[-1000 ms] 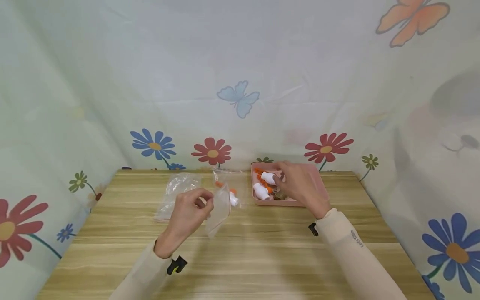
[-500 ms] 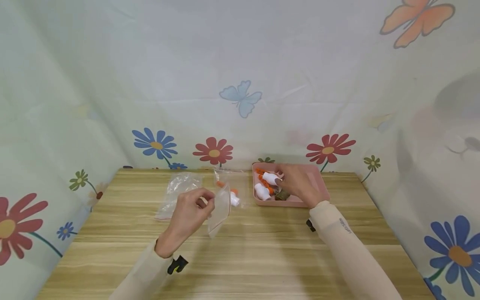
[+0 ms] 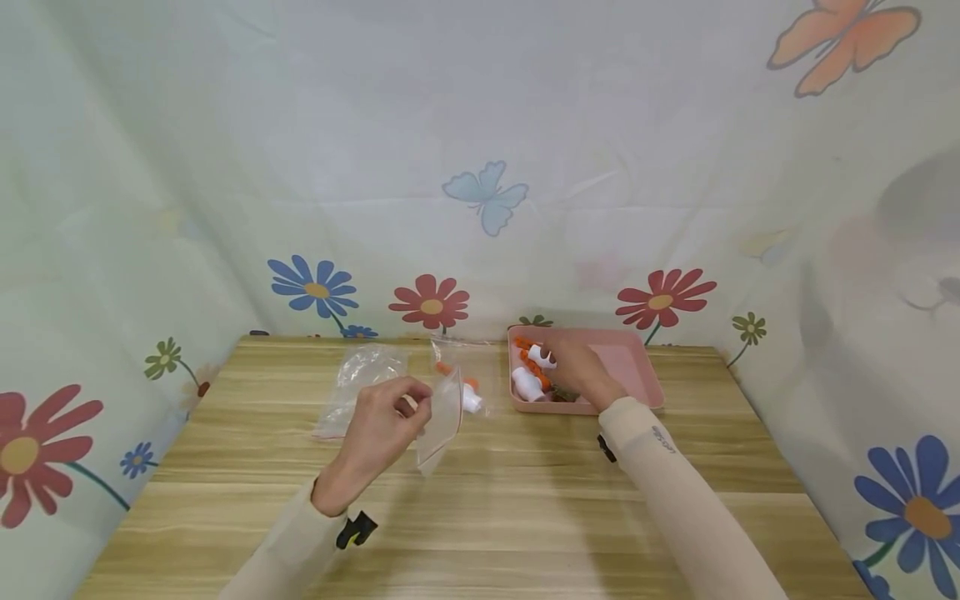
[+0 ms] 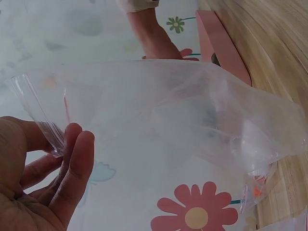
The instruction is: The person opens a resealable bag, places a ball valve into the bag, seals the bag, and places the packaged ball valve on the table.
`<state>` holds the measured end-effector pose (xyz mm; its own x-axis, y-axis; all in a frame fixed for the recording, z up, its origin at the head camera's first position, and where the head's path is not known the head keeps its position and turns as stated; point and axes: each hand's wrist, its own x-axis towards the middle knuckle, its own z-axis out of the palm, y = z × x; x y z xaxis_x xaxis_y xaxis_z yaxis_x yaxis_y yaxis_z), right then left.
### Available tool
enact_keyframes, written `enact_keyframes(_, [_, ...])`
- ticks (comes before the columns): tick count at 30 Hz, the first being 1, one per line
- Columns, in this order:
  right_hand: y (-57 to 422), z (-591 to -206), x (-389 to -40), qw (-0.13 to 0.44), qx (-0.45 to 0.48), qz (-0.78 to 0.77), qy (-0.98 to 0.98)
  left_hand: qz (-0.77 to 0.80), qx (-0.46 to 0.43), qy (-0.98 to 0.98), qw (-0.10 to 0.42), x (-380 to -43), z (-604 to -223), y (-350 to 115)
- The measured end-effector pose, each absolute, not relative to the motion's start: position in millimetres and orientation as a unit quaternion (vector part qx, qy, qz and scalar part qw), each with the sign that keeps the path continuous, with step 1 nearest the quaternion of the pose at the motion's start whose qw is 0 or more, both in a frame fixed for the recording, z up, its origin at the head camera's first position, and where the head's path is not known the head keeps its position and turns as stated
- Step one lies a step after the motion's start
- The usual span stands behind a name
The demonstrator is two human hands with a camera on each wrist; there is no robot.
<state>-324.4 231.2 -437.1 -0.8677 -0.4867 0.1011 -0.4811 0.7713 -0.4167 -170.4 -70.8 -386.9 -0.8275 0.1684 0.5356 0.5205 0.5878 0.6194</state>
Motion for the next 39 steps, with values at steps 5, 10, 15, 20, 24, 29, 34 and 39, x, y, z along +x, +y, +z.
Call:
enact_keyframes(5, [227, -444, -328, 0.018, -0.234, -0.223, 0.946, -0.408, -0.199, -0.865, 0.215, -171, -388, -71])
enact_keyframes(10, [222, -449, -331, 0.042, -0.206, -0.223, 0.952, -0.409, -0.197, -0.867, 0.208, -171, -387, -71])
enact_keyframes(15, [218, -452, -334, 0.062, -0.189, -0.199, 0.960, -0.405, -0.197, -0.867, 0.214, -172, -388, -71])
enact_keyframes(20, [214, -455, -337, 0.051, -0.183, -0.205, 0.960, -0.398, -0.201, -0.867, 0.224, -173, -388, -71])
enact_keyframes(24, [214, -458, -341, 0.035, -0.177, -0.208, 0.961, -0.398, -0.201, -0.867, 0.225, -173, -388, -71])
enact_keyframes(29, [215, -461, -343, 0.037, -0.155, -0.187, 0.969, -0.402, -0.204, -0.863, 0.227, -173, -390, -71])
enact_keyframes(34, [214, -466, -346, 0.034, -0.141, -0.171, 0.974, -0.399, -0.207, -0.864, 0.228, -173, -391, -71])
enact_keyframes(39, [215, -473, -349, -0.002, -0.151, -0.152, 0.977, -0.399, -0.207, -0.864, 0.227, -174, -392, -71])
